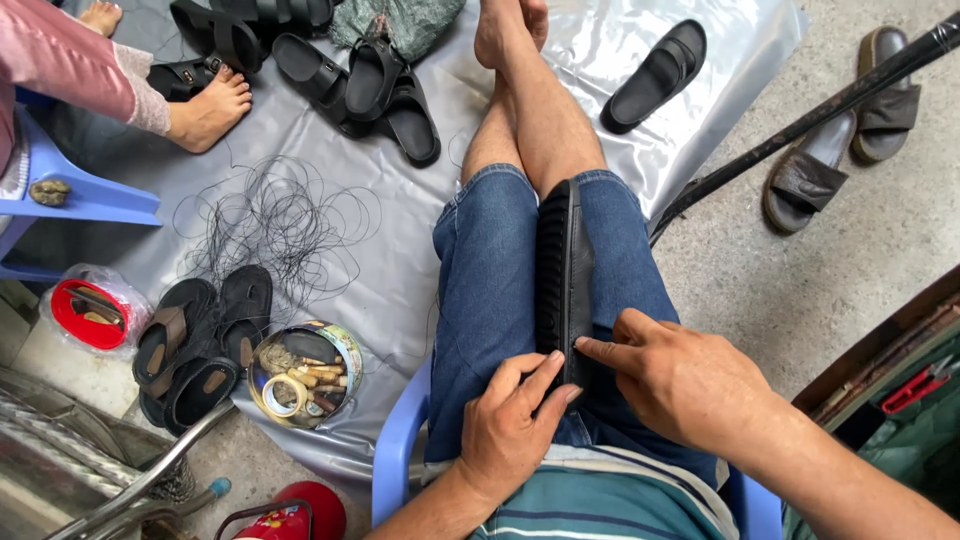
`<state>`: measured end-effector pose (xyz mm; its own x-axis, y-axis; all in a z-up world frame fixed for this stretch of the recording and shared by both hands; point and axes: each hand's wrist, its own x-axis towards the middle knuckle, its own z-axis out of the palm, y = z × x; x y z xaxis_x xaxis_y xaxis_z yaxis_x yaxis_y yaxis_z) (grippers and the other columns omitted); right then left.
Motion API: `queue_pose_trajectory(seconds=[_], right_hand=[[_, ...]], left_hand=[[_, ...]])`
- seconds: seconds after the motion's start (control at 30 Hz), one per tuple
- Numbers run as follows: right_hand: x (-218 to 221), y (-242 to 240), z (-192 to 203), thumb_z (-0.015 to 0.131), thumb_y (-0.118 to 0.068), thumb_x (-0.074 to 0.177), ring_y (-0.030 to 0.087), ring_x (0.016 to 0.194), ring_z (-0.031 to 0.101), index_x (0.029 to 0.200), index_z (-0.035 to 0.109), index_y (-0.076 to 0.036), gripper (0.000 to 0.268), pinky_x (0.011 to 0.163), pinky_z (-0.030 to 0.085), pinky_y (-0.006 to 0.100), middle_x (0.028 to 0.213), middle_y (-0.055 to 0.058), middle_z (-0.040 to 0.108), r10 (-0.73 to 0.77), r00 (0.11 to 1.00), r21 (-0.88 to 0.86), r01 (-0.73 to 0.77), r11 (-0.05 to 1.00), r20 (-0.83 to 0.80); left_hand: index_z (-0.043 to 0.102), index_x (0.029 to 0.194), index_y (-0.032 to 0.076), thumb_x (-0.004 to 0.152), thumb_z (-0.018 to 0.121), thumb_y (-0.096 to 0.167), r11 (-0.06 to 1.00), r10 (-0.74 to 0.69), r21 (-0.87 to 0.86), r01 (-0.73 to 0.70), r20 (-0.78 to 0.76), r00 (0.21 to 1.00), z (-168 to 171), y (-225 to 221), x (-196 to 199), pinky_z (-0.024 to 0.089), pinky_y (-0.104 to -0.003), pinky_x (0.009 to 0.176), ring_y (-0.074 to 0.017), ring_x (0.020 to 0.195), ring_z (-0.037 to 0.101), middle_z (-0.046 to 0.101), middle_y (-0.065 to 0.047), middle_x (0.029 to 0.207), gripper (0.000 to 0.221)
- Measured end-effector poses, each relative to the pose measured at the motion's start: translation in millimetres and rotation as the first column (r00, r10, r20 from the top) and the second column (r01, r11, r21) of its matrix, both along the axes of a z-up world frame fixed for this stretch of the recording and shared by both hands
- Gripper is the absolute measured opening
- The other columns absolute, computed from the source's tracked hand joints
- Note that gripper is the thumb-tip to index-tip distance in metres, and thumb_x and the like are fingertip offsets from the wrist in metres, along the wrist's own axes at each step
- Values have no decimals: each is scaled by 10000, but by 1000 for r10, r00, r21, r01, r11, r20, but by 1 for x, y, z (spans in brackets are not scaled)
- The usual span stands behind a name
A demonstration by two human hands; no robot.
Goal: Hand-sewing the sole of a sandal using a needle and thread while sitting in a workshop area.
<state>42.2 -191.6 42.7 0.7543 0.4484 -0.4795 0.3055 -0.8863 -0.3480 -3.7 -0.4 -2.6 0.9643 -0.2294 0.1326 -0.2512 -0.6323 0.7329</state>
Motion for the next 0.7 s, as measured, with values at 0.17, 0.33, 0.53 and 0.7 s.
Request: queue_pose_trajectory(seconds=[0.17, 0.33, 0.53, 0.7], right_hand=[[3, -6, -5, 478, -232, 795, 198, 638, 627, 1218, 533, -327, 437, 502, 523, 384, 890, -51, 515, -46, 998, 92, 49, 994, -44], [3, -12, -12, 463, -237, 806, 178, 641, 623, 1233, 515, -362, 448, 509, 523, 367, 914, -61, 507, -40, 996, 113, 50, 992, -82], [0, -8, -10, 465, -239, 804, 184, 609, 621, 1224, 528, -359, 441, 485, 519, 373, 896, -58, 518, -57, 998, 124, 60, 990, -32], [-6, 3, -2, 463, -272, 819, 211, 659, 612, 1235, 500, -318, 420, 559, 532, 374, 895, -20, 497, 58, 992, -86, -48, 995, 115]], left_hand=[[603, 1090, 133, 777, 713, 224, 1000, -2, -29, 2, 1, 1000, 2, 1, 2, 530, -328, 428, -177, 694, 650, 608, -16, 963, 343], [603, 1090, 130, 768, 725, 214, 1000, -1, -28, 1, -4, 1000, 1, 1, 2, 529, -326, 420, -174, 666, 643, 607, -15, 958, 354], [606, 1089, 143, 775, 713, 232, 1000, -1, -20, 1, -12, 1000, -1, 1, 2, 518, -322, 410, -173, 643, 638, 608, -14, 972, 343], [610, 1084, 133, 776, 712, 218, 1000, 0, -29, 0, -9, 1000, 0, 0, 0, 531, -320, 418, -168, 679, 645, 605, -13, 972, 335]])
